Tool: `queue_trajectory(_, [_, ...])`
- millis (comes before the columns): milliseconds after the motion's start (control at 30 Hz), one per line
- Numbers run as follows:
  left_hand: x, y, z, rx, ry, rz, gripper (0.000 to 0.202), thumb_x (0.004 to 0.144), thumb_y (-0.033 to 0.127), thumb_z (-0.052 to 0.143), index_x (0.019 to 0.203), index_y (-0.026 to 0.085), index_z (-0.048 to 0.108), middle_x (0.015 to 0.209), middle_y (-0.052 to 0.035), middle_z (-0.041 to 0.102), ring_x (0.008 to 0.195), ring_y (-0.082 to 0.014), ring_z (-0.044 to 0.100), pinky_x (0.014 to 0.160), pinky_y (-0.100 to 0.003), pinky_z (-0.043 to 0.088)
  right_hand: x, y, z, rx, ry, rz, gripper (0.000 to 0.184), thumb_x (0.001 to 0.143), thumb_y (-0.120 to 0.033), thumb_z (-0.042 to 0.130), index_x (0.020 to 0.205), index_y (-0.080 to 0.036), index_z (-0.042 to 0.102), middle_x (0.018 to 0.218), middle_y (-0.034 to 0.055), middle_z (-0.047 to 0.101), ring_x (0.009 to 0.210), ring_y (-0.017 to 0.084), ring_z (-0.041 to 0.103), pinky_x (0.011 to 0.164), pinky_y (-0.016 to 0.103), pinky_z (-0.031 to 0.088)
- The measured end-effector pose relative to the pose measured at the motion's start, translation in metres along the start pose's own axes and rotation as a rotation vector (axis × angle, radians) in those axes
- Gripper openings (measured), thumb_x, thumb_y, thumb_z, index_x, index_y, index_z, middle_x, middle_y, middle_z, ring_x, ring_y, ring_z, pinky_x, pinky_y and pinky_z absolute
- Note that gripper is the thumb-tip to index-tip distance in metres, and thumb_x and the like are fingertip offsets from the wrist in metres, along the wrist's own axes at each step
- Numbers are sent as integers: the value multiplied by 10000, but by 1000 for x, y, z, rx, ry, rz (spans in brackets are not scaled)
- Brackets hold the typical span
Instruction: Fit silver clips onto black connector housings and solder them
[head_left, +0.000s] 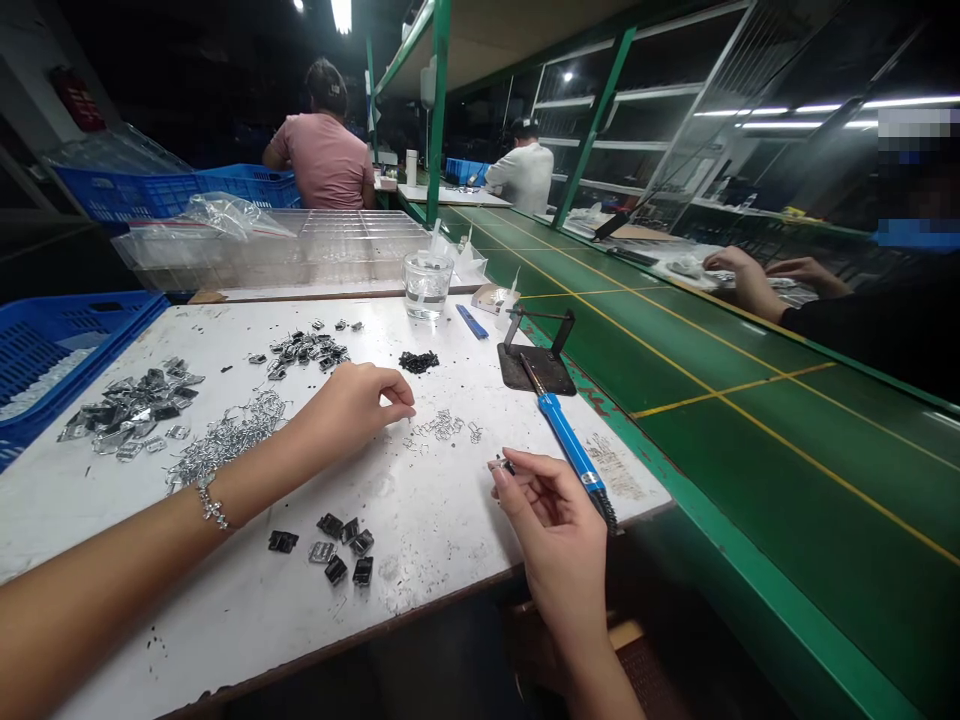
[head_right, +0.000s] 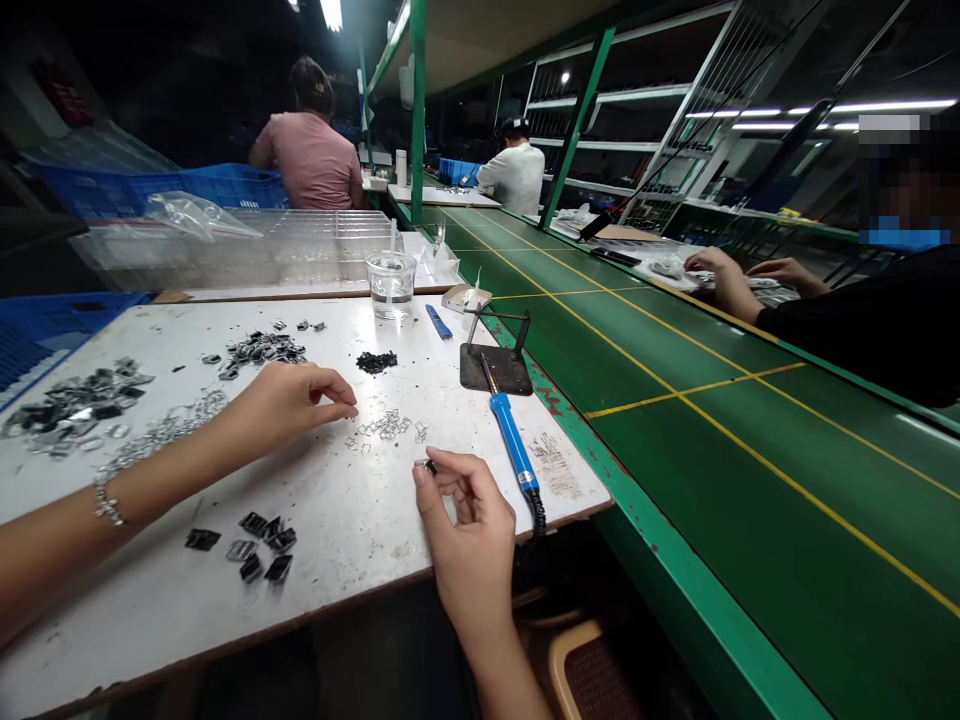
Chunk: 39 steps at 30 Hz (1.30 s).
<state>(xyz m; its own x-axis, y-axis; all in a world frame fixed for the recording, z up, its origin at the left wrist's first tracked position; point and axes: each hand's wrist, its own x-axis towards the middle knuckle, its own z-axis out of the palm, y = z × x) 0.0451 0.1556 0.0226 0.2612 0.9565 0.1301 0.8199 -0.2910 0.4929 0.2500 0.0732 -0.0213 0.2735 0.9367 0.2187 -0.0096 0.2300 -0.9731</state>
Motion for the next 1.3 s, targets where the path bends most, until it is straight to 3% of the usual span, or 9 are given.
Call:
queue_trajectory(167, [1,-9,-8,117,-1,-30,207,816,349,561,843,231,728,829,-61,708,754,-211,616,658,-319,439,0,-1,0,-9,0,8,173,743,-289,734,889,-210,687,715,-4,605,686,136,583,687,267,508])
queue_trajectory(333, [0,-18,-20,-16,-244,-55,197,712,440,663,790,272,730,854,-24,714,752,-202,627,599,-264,420,1,0,-1,-21,-10,3,174,751,-292,726,895,-204,683,713,2,606,690,147,591,691,284,521])
queue_trajectory(633, [-1,-16,-17,-84,-393,-32,216,749,430,620,777,227,691,770,-37,697,647,-164,611,519,-225,409,8,2,-6,7,-77,65,228,710,-317,761,888,-193,692,739,14,649,701,144,627,692,280,546])
queue_trajectory(833, [-20,-1,-35,-434,-394,-77,132,783,340,608,820,235,679,743,-25,704,682,-157,646,600,-248,498,14,2,-7,65,-181,162,254,649,-328,808,804,-170,682,639,3,665,568,134,630,570,259,543])
queue_trajectory(1067, [-49,-6,-41,-596,-319,-179,133,767,372,683,796,251,732,811,-19,731,759,-170,668,701,-280,536,9,-7,12,150,-375,294,258,714,-336,772,895,-165,703,838,72,746,824,218,716,777,325,574])
queue_trajectory(1200, [-60,0,-42,-780,-292,-213,93,730,290,737,781,223,697,701,6,713,672,-151,660,667,-273,535,1,-10,30,226,-469,394,222,738,-311,763,886,-161,693,785,58,747,776,201,727,752,291,576])
queue_trajectory(1300, [-64,2,-41,-909,-282,-258,174,681,260,783,815,219,680,683,11,719,632,-147,659,658,-284,540,-3,-10,39,237,-480,432,220,733,-302,772,884,-165,691,738,46,745,725,183,726,713,268,576])
